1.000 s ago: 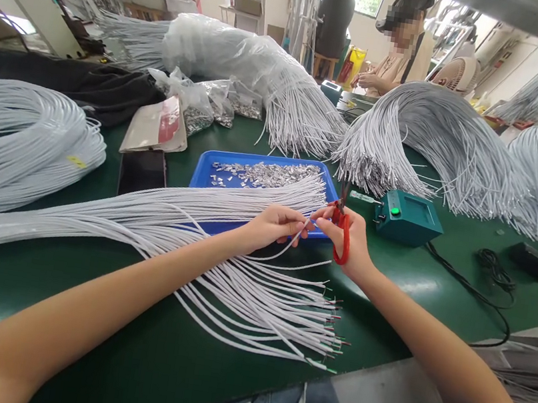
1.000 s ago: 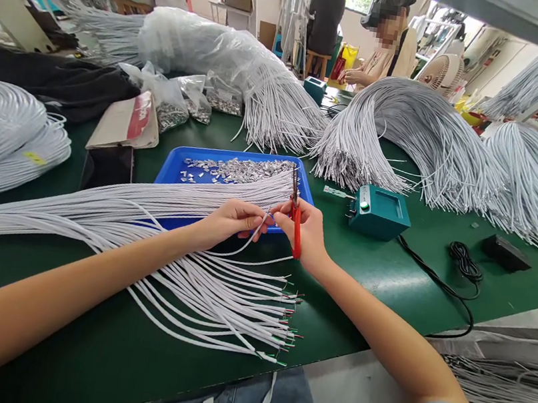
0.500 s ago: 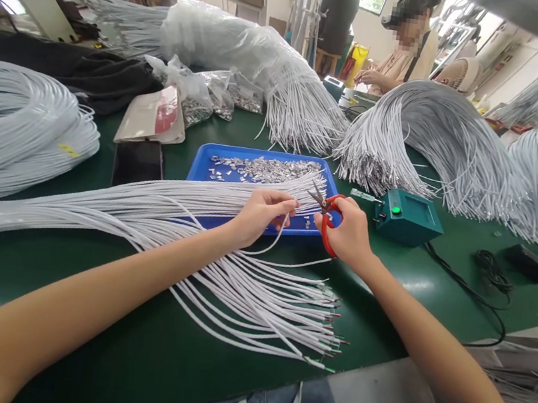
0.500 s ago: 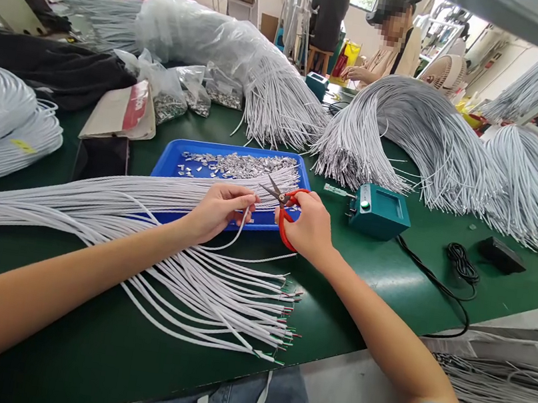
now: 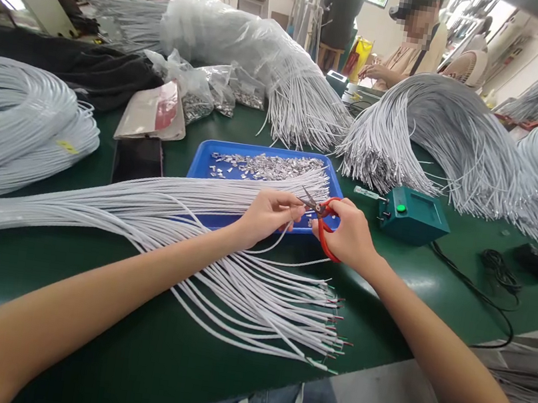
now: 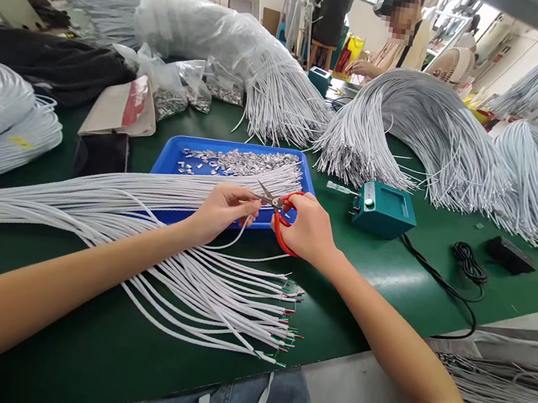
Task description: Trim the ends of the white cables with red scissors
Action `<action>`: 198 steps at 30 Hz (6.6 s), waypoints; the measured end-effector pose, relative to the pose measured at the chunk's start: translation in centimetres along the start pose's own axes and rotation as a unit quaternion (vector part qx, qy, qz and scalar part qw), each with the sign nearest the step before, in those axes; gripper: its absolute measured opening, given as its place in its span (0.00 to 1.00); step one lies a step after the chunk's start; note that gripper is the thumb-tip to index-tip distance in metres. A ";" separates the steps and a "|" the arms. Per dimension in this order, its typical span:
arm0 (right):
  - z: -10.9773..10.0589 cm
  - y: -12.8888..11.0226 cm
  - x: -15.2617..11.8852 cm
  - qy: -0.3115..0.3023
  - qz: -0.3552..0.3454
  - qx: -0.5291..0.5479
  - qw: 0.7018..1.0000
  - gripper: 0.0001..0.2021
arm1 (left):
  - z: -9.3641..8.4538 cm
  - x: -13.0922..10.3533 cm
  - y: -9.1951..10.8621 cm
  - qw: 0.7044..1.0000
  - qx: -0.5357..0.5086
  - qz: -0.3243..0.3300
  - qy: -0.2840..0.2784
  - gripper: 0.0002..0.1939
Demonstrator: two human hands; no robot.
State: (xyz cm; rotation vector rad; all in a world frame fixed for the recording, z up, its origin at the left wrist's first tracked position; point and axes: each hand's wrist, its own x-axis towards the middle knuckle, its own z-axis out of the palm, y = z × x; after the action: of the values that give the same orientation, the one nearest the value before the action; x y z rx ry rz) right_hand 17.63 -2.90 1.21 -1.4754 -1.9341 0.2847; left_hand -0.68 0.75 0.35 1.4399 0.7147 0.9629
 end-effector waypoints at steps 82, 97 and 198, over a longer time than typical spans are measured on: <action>-0.8 -1.6 0.0 -0.014 0.104 0.378 0.920 0.16 | 0.7 -0.3 -0.2 0.994 0.056 0.036 -0.081 0.11; -0.5 -1.2 -0.4 0.020 0.098 0.372 0.923 0.10 | 0.8 -0.3 -0.2 0.996 0.066 0.045 -0.036 0.11; 0.0 3.8 2.4 0.205 0.149 0.304 0.919 0.07 | 1.5 -3.6 6.4 0.911 0.284 0.248 -0.166 0.13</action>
State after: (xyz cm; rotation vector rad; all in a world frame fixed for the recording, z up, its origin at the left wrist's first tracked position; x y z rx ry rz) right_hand 20.20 0.55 0.06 -1.2655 -1.1399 0.5991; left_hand -1.79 -3.79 6.24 2.3156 0.3836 0.8813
